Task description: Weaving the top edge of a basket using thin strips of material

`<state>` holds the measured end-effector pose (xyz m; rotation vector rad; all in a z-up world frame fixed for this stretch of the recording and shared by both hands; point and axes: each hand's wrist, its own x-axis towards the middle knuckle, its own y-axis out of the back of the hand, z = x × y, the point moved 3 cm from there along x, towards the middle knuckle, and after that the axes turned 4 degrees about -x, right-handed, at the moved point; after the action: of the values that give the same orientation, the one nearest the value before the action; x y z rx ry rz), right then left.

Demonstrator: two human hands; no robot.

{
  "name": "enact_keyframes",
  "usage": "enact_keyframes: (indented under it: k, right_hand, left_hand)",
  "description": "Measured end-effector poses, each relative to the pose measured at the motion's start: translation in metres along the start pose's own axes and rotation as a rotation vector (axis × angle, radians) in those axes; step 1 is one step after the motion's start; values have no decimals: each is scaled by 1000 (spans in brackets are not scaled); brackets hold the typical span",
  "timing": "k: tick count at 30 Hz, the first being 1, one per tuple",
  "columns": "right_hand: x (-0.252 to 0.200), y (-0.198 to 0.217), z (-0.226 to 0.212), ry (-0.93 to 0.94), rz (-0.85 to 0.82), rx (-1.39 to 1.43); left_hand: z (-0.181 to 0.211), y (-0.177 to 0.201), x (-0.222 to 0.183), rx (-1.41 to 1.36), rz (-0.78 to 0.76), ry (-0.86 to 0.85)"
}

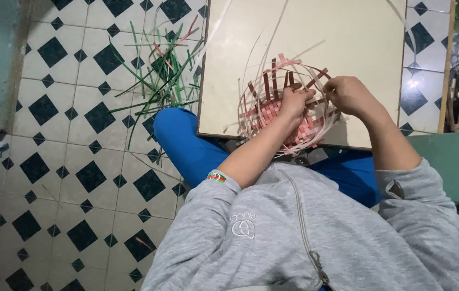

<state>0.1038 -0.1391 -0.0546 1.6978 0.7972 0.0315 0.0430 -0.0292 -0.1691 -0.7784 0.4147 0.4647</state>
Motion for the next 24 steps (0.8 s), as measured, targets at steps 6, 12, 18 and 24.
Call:
enact_keyframes:
  k: [6,12,18,24]
  right_hand:
    - [1,0,2,-36,-15,88]
    - [4,-5,5,-20,-18,103]
    - [-4,-1,-7,-42,30,-30]
    - [-14,2,-9,27,68,-72]
  left_hand:
    - [4,-4,-7,16,-47,-3]
    - [29,-18,-32,-103,-133,-5]
    - [-1,0,6,-68,-95,-9]
    - [10,-6,-15,-119,-103,-8]
